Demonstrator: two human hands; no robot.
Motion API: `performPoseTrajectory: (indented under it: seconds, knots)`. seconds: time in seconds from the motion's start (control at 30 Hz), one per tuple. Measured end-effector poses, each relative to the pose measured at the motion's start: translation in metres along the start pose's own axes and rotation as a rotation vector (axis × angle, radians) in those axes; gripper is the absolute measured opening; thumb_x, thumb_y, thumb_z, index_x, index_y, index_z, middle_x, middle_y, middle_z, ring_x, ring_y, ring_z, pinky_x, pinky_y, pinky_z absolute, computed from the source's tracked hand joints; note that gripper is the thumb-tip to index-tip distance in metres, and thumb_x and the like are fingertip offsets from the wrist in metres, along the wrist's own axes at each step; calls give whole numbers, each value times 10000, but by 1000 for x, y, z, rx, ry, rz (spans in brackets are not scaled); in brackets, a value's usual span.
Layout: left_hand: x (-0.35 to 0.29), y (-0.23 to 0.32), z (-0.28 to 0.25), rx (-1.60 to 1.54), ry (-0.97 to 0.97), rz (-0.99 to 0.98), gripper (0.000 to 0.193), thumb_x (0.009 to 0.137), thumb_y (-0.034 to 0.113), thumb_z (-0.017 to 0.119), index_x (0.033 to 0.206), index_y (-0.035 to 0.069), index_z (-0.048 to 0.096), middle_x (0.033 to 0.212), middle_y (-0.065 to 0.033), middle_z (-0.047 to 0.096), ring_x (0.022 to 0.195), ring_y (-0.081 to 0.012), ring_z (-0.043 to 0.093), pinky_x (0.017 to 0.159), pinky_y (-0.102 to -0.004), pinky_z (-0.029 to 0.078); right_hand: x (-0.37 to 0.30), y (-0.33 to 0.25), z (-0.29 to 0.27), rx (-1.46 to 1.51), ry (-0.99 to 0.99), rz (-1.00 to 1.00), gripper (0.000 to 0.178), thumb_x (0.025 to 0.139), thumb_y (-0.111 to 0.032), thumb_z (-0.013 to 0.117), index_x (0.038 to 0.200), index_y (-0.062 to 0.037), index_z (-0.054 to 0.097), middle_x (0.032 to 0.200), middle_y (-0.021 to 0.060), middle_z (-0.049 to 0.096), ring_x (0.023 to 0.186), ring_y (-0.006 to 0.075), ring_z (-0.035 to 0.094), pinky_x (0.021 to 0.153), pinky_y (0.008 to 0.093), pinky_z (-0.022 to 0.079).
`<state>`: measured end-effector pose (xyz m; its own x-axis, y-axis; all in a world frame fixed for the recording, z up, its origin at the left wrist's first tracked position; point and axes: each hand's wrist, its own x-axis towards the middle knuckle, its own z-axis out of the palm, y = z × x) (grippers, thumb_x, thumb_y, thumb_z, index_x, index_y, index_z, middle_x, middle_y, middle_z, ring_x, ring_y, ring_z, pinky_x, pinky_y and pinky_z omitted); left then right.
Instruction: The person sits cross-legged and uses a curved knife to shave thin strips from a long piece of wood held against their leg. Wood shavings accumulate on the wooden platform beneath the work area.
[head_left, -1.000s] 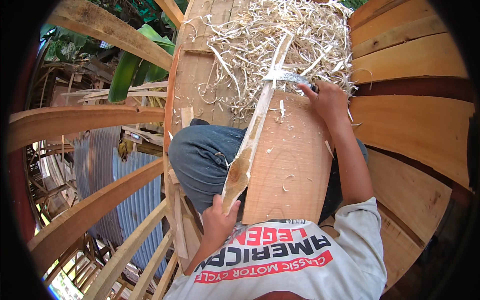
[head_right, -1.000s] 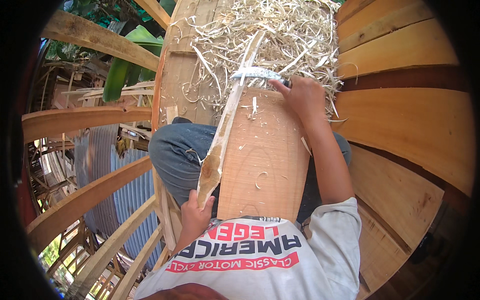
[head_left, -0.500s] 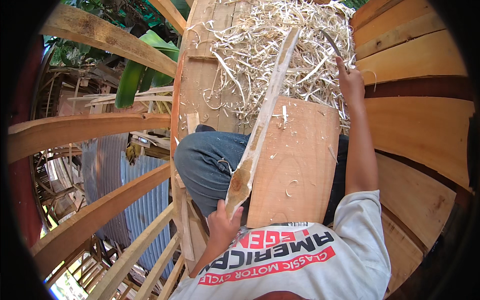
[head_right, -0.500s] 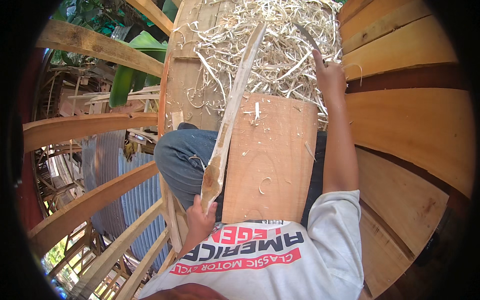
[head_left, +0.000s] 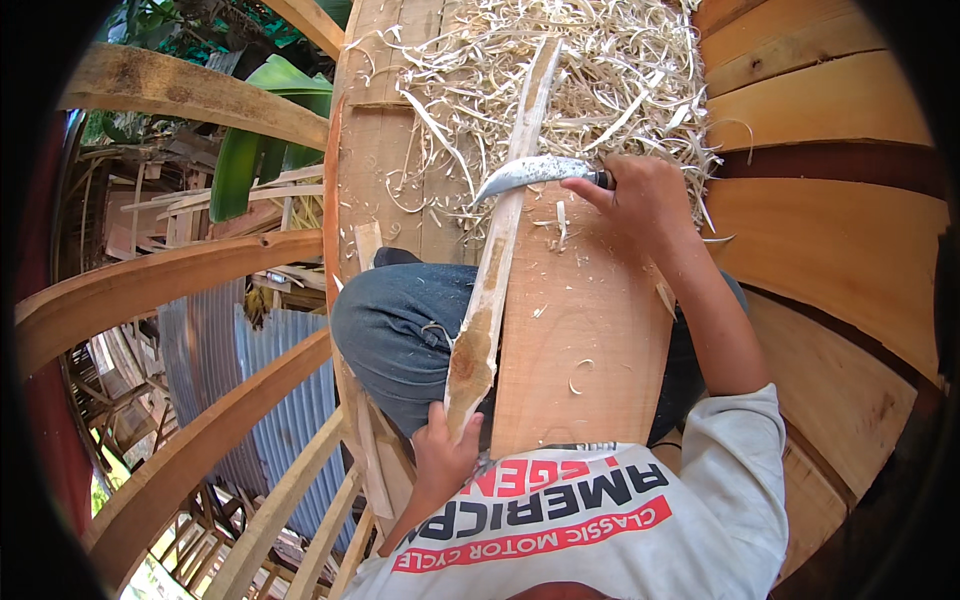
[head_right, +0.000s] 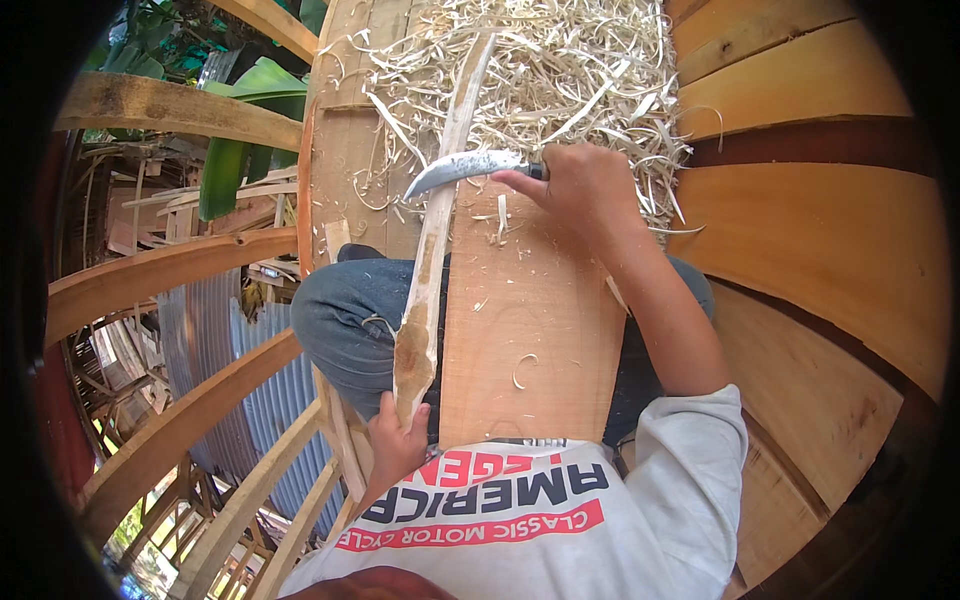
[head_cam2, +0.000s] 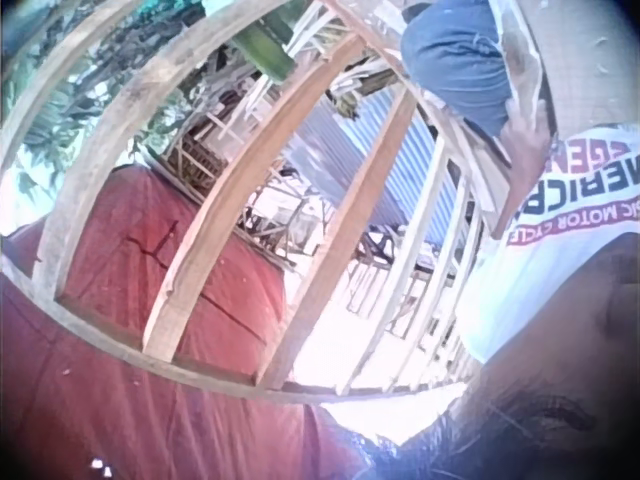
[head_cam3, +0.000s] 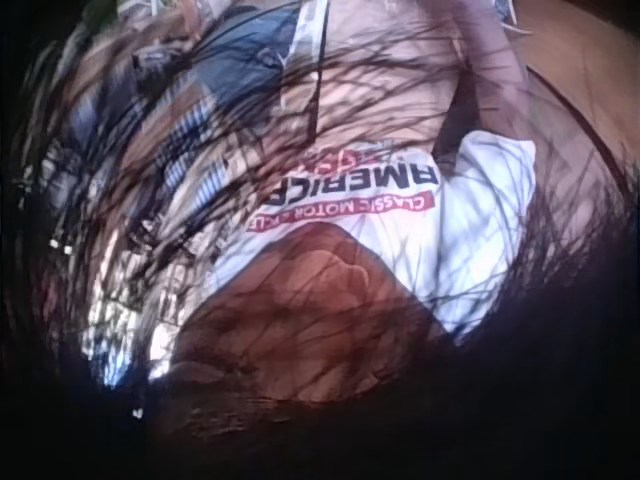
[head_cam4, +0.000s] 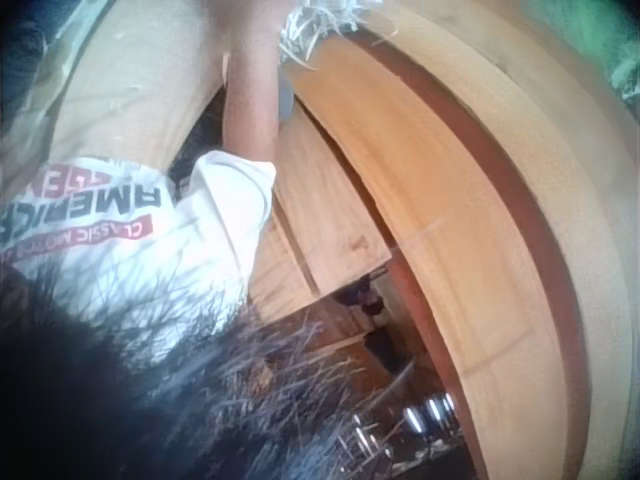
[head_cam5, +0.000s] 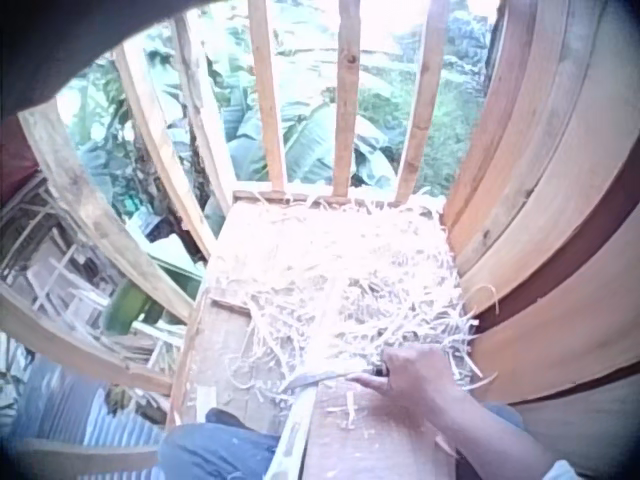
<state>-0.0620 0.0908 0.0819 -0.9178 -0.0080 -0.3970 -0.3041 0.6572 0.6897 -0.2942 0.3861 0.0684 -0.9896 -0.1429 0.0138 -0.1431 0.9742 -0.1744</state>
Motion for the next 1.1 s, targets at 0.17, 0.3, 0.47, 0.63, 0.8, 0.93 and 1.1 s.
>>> performPoseTrajectory:
  seconds: [0.17, 0.3, 0.47, 0.63, 0.8, 0.93, 1.1]
  knots:
    - [-1, -6, 3, 14, 8, -12, 349, 841, 285, 669, 831, -7, 478, 597, -230, 591, 573, -424, 616, 493, -456, 477, 38, 2, -1, -27, -153, 165, 772, 794, -775, 437, 579, -48, 577, 512, 82, 551, 498, 217, 591, 491, 357, 476]
    - [-5, -15, 2, 94, -49, -32, 368, 845, 308, 659, 878, -18, 492, 624, -227, 596, 616, -433, 620, 520, -456, 472, 88, 45, 4, 48, -54, 500, 837, 811, -789, 387, 636, -3, 615, 611, 154, 610, 619, 269, 654, 604, 372, 519]
    - [-2, -18, 2, 38, -45, -24, 388, 841, 328, 654, 903, -21, 496, 631, -230, 594, 627, -435, 623, 534, -457, 474, 95, 155, 21, 117, 81, 627, 861, 842, -737, 406, 692, 84, 619, 655, 213, 612, 625, 335, 601, 663, 437, 483]
    - [1, -24, 3, 50, -50, -6, 397, 816, 344, 675, 857, -3, 486, 592, -231, 582, 571, -424, 616, 498, -472, 479, 23, 93, 16, 392, 147, 521, 737, 863, -634, 522, 597, 52, 559, 476, 132, 461, 471, 216, 423, 495, 370, 362]
    - [0, -23, 2, -22, -38, 28, 365, 817, 303, 671, 862, -10, 489, 610, -235, 587, 592, -439, 615, 512, -467, 483, -31, -15, -23, 294, 67, 150, 631, 830, -594, 599, 585, -12, 586, 478, 114, 505, 419, 249, 521, 442, 356, 404]
    - [4, -12, -4, -90, -60, 9, 298, 830, 230, 651, 869, -23, 497, 653, -238, 605, 637, -436, 629, 537, -441, 485, -18, -12, -15, 145, 52, 47, 639, 790, -625, 618, 560, -32, 562, 476, 107, 508, 436, 257, 537, 452, 352, 429]
    - [7, 2, -10, -183, -97, -91, 248, 862, 192, 618, 878, -30, 507, 681, -220, 617, 674, -396, 656, 563, -389, 480, 20, -4, 2, 77, 18, 47, 651, 758, -648, 630, 554, -40, 523, 488, 104, 507, 451, 253, 536, 471, 361, 436]
